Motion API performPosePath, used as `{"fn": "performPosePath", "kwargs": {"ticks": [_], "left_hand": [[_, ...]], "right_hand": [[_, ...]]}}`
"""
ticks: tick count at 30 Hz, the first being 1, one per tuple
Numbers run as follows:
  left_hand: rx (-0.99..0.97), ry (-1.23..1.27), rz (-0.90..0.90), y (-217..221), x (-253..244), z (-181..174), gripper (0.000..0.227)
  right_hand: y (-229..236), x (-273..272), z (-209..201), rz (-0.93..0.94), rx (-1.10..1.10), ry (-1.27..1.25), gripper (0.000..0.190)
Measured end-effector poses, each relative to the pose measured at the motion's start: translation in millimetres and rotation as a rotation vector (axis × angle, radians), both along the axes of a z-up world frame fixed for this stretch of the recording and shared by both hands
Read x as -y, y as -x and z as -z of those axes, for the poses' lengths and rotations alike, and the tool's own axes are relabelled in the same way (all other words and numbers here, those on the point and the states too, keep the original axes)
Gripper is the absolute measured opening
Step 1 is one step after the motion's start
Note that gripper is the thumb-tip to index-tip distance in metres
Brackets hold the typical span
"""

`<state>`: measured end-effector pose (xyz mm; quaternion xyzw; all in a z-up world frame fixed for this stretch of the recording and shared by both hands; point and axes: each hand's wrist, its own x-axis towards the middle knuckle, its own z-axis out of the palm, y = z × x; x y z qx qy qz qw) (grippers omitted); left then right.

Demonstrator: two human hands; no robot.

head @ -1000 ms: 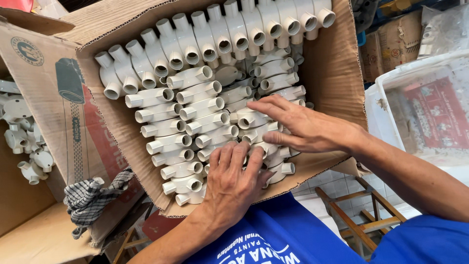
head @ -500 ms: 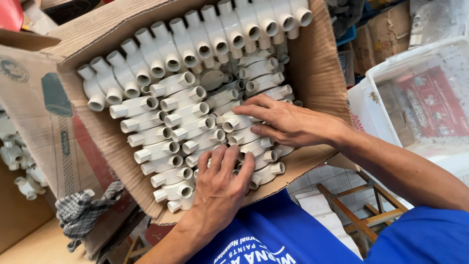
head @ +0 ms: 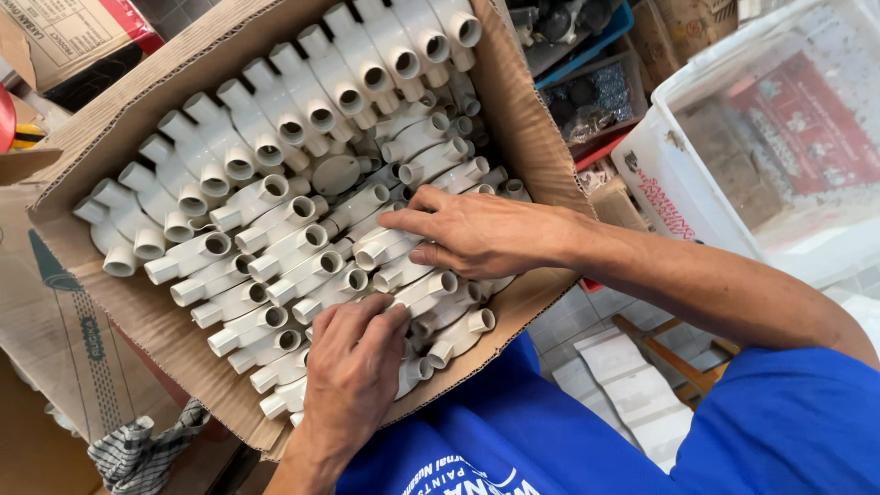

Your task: The person transfers white plastic pipe fittings from a disorganized cardboard box into a second box, arranging them in neat rows. The person repeatedly picks up fittings, sometimes in small handfuls, and places them into the target box, adjusting their orientation to fit tightly.

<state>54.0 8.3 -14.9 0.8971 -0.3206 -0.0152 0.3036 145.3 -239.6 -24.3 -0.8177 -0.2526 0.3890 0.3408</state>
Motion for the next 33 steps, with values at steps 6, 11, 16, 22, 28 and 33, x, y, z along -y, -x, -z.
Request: {"fn": "performPosePath", "kwargs": {"ticks": [6,11,16,22,28,33], "left_hand": [[0.035,-0.005,0.021,2.6,8.3,6.3,0.013],[-0.041,0.069,-0.013,9.6,3.5,7.9,0.010],[-0.040,-0.072,0.047,5.9,7.4,-5.5,0.012],[-0.014,-0.189,0.129,3.7,7.9,-17.5,0.027],[-0.006,-0.314,0.194,-2.7,18.2,-22.5,0.046],[-0.020,-0.358,0.203,-10.0,19.9,-16.6,0.033]], "right_hand": [[1.4,-0.6,2.6,-0.007,0.021,-0.016,0.056],[6.7,0.5,13.0,-0.004,0.069,-0.057,0.055],[8.7,-0.2,16.5,-0.009,0.104,-0.070,0.055],[8.2,-1.3,16.3,-0.006,0.116,-0.064,0.055],[7.3,-0.8,12.8,-0.029,0.101,-0.076,0.053],[4.6,-1.2,7.2,-0.004,0.054,-0.070,0.052]]}}
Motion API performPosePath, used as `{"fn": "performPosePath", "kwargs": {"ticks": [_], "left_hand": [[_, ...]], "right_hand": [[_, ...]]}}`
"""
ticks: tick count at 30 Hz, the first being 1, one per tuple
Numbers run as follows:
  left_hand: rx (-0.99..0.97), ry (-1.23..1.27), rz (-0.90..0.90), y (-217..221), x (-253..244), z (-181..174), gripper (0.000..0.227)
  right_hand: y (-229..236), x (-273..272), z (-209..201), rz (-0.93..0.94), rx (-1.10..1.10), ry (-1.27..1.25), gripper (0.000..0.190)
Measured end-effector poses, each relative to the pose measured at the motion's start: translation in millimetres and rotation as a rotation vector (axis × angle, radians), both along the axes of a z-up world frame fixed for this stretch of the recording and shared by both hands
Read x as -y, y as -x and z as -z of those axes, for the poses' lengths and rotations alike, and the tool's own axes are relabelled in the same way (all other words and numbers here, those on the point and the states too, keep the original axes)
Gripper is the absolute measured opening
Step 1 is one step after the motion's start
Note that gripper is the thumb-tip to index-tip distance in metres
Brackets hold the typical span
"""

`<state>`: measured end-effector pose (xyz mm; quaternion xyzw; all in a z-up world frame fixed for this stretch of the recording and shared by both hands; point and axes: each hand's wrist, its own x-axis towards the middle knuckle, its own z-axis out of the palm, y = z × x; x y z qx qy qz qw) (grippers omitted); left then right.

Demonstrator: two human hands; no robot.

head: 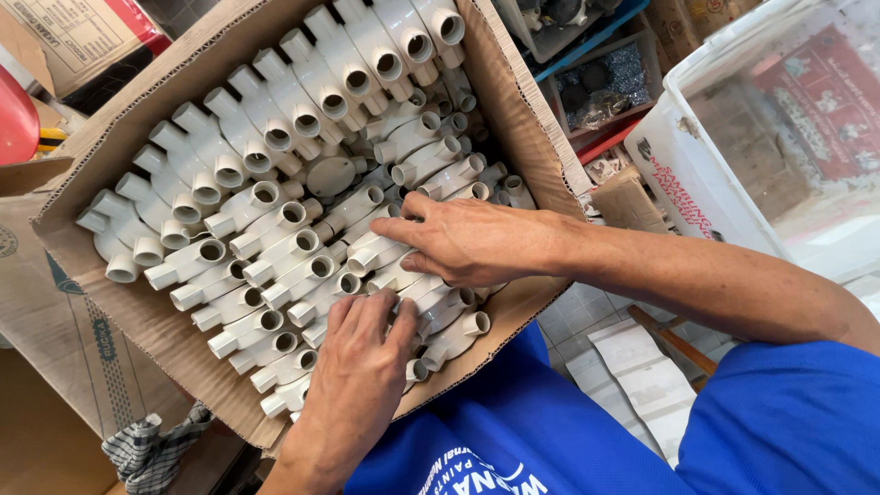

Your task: The person transfers white plastic pipe fittings from a disorganized cardboard box into a second box, arranging them in neat rows. The person repeatedly picks up fittings, sometimes in small handfuls, and places them into the target box, adjusting their orientation to fit tightly.

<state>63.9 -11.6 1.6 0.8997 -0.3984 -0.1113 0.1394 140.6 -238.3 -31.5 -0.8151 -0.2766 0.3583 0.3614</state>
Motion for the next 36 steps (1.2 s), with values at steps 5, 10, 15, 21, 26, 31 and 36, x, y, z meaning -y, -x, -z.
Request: {"fn": "performPosePath", "kwargs": {"ticks": [5,10,15,21,26,31,36], "left_hand": [[-0.022,-0.024,-0.003,3.6,-5.8,3.3,0.039],[0.134,-0.015,-0.121,17.7,15.8,4.4,0.037],[0.146,-0.129,-0.150,26.2,12.4,5.6,0.049],[0.106,-0.150,-0.085,32.8,0.2,8.6,0.073],[0.114,-0.146,-0.065,28.8,-6.6,9.9,0.081],[0.162,-0.142,-0.102,9.2,-1.0,2.3,0.045],[0.126,-0.128,-0.255,-1.1,10.5,36.2,0.161]], "right_hand": [[2.6,-0.8,8.4,0.029,-0.003,-0.015,0.053],[0.7,-1.9,3.1,0.002,-0.087,0.019,0.058],[-2.5,-1.7,-6.5,-0.013,-0.170,0.090,0.060],[-4.8,-2.8,-12.2,-0.054,-0.254,0.115,0.068],[2.2,-0.3,2.5,-0.056,-0.171,0.061,0.066],[3.9,0.8,8.6,-0.077,-0.124,0.052,0.068],[0.0,-0.5,-3.9,-0.078,-0.131,0.069,0.043]]}}
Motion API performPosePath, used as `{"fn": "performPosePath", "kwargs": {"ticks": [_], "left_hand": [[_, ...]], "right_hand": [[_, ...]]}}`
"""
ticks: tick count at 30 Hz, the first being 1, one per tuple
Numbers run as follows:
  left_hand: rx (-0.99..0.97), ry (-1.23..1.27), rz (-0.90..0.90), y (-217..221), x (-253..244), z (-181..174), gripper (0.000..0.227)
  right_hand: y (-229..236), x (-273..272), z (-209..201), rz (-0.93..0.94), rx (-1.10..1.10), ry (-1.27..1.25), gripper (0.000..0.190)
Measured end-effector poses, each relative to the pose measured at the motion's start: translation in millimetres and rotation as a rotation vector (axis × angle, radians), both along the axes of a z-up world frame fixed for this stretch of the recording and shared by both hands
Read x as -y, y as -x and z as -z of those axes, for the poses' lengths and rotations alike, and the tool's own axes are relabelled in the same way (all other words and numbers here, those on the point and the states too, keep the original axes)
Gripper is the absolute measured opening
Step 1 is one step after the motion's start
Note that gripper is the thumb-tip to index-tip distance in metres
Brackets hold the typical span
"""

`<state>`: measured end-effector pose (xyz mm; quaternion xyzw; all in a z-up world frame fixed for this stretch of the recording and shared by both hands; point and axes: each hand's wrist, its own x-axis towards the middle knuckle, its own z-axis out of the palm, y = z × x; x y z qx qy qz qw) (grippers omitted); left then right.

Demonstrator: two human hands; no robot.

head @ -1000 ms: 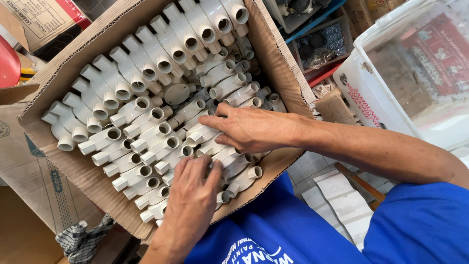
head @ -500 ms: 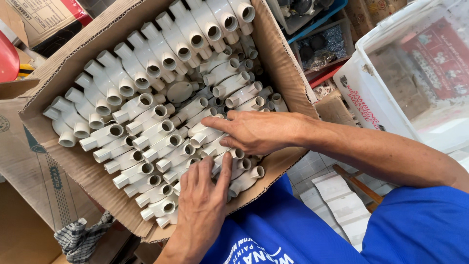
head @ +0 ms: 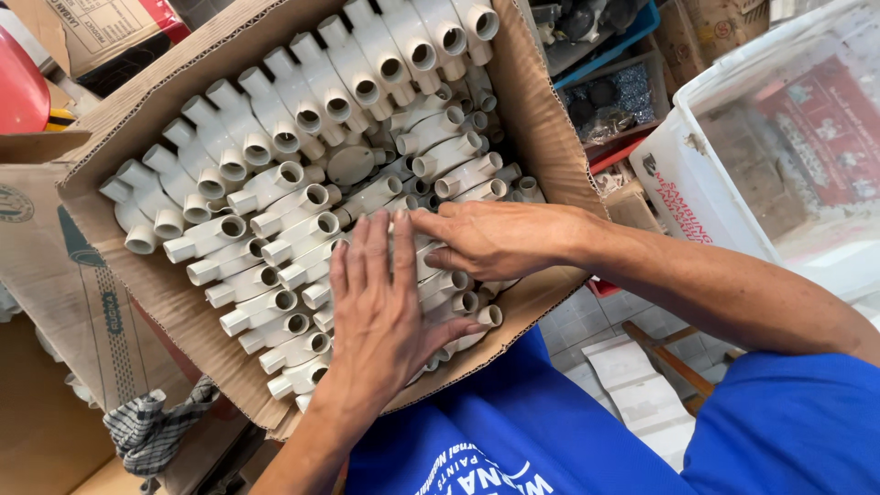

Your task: The person transfers white plastic pipe fittings from a disorganized cardboard box into a second box, arranging them in neat rows. The person repeatedly picks up fittings, sometimes in small handfuls, and places them into the target box, adjusting their orientation to fit tightly.

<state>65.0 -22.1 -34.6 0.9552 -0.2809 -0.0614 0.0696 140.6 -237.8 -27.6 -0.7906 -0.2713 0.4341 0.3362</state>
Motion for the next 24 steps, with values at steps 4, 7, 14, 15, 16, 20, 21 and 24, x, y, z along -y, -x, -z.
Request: {"fn": "performPosePath", "kwargs": {"ticks": [4,7,14,15,16,20,21,24], "left_hand": [[0.099,-0.040,0.029,1.1,3.3,1.8,0.156],[0.088,-0.084,0.058,1.7,-1.6,2.2,0.147],[0.085,-0.124,0.078,1.0,-1.4,2.1,0.149],[0.096,-0.116,0.079,1.5,-2.4,2.6,0.149],[0.092,-0.115,0.084,1.6,-3.3,3.1,0.149],[0.082,-0.083,0.084,0.2,-4.1,2.1,0.149],[0.071,-0.081,0.082,0.1,-4.7,0.9,0.149],[0.064,-0.095,0.074,1.5,-4.8,3.1,0.149]], "right_hand": [[-2.7,19.2,-0.9,0.000,-0.018,-0.109,0.081],[1.5,30.9,-0.8,-0.032,0.207,-0.033,0.077],[43.3,24.9,38.9,0.005,0.097,0.516,0.040],[54.2,27.1,58.8,-0.065,0.289,0.471,0.022],[52.9,25.9,61.5,-0.061,0.284,0.472,0.022],[51.4,25.9,71.0,-0.054,0.257,0.485,0.030],[52.0,25.8,73.4,-0.049,0.285,0.484,0.032],[55.1,33.5,84.3,-0.212,0.533,0.463,0.013]]}}
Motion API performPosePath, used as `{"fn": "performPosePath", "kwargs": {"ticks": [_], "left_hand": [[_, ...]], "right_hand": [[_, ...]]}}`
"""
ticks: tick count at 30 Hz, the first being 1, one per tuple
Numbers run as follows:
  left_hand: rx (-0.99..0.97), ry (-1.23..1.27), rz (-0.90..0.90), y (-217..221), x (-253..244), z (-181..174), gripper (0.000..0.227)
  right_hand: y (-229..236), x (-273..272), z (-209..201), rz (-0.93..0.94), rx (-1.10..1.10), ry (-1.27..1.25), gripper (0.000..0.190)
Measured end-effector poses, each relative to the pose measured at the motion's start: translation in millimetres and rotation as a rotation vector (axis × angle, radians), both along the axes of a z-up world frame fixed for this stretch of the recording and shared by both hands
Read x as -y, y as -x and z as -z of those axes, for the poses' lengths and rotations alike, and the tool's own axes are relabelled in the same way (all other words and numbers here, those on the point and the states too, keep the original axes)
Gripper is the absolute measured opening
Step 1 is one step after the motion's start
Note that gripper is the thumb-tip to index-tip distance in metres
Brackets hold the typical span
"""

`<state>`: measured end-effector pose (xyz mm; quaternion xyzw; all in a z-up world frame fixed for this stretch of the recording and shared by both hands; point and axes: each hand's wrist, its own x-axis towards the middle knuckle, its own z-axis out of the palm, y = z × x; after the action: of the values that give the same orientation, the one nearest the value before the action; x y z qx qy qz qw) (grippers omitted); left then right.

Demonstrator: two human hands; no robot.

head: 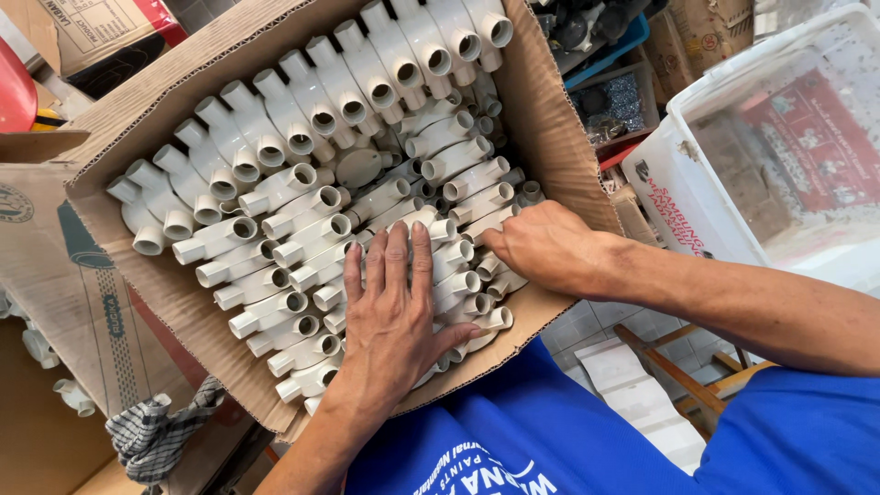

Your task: The person transfers white plastic pipe fittings from a disorganized cardboard box into a second box, arranging them in neat rows. The person repeatedly picks up fittings, sometimes in small handfuls, and places them into the target box, adjusting their orientation to fit tightly.

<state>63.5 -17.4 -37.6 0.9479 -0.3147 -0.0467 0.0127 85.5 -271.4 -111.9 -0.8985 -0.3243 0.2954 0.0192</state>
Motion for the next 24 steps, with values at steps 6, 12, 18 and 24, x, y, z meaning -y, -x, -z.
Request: {"fn": "performPosePath", "kwargs": {"ticks": [6,12,18,24], "left_hand": [[0.021,-0.005,0.005,-0.9,0.6,0.8,0.149],[0.024,0.004,0.006,0.7,0.1,2.1,0.149],[0.040,-0.014,0.011,0.8,-0.8,4.9,0.149],[0.045,0.006,0.005,0.8,-0.9,4.9,0.147]], "right_hand": [[-6.5,-5.0,-3.1,-0.019,-0.060,0.020,0.014],[-51.3,-15.4,-82.8,0.502,-0.391,0.018,0.061],[-103.9,-28.5,-35.8,0.115,0.247,-0.005,0.032],[-103.0,-39.7,-29.6,0.293,0.203,-0.058,0.032]]}}
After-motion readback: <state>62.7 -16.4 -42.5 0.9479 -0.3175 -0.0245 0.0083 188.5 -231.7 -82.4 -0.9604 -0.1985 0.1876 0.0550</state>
